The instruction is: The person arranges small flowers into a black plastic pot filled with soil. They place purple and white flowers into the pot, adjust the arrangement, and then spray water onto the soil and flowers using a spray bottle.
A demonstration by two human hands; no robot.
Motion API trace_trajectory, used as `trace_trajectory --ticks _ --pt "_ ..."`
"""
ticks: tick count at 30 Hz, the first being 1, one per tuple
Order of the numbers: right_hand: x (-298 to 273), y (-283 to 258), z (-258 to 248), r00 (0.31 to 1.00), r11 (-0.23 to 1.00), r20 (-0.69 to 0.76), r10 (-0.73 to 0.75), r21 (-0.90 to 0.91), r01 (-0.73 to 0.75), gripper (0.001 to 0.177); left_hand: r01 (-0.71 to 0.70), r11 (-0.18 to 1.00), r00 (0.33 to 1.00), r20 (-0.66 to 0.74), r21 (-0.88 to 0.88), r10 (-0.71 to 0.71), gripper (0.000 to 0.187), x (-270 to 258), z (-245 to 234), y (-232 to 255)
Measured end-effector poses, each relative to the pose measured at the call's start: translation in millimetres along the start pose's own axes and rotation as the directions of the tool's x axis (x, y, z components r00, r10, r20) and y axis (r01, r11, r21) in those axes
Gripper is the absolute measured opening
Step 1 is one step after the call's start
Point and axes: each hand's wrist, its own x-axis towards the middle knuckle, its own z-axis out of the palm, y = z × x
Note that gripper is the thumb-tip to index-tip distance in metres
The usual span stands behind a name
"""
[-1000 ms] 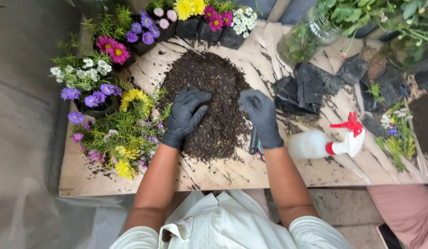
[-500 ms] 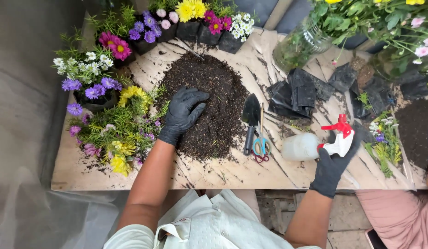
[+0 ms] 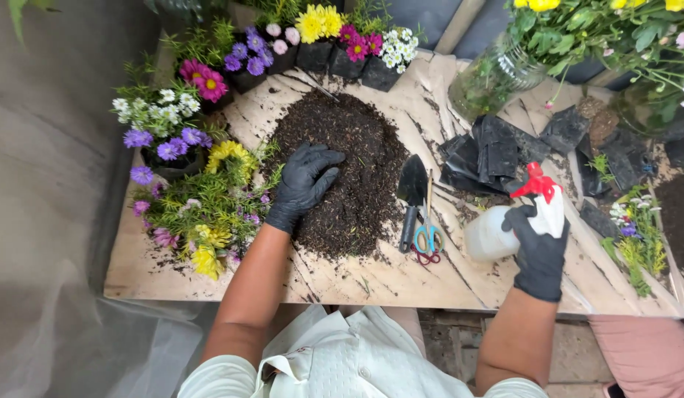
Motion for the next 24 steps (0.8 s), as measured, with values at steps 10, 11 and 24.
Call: trace_trajectory --ticks 10,11,24 --pt "-66.9 -221.8 124.4 0.62 0.912 0.684 -0.384 0.174 0.372 0.037 -0.032 0.999 0.999 -0.033 -0.011 0.032 0.02 0.5 -0.9 -0.4" --pt "-61.9 -216.8 128.1 0.601 0.902 0.697 -0.392 0.162 0.4 0.037 -0.028 1.0 0.999 -0.037 -0.009 0.027 0.02 1.6 -2.6 2.1" --pt "-38.4 -171.3 124.3 0.908 0.995 0.411 -0.075 0.093 0.04 0.061 -0.017 0.998 0.999 -0.036 -0.066 0.015 0.02 1.4 -3.1 3.3"
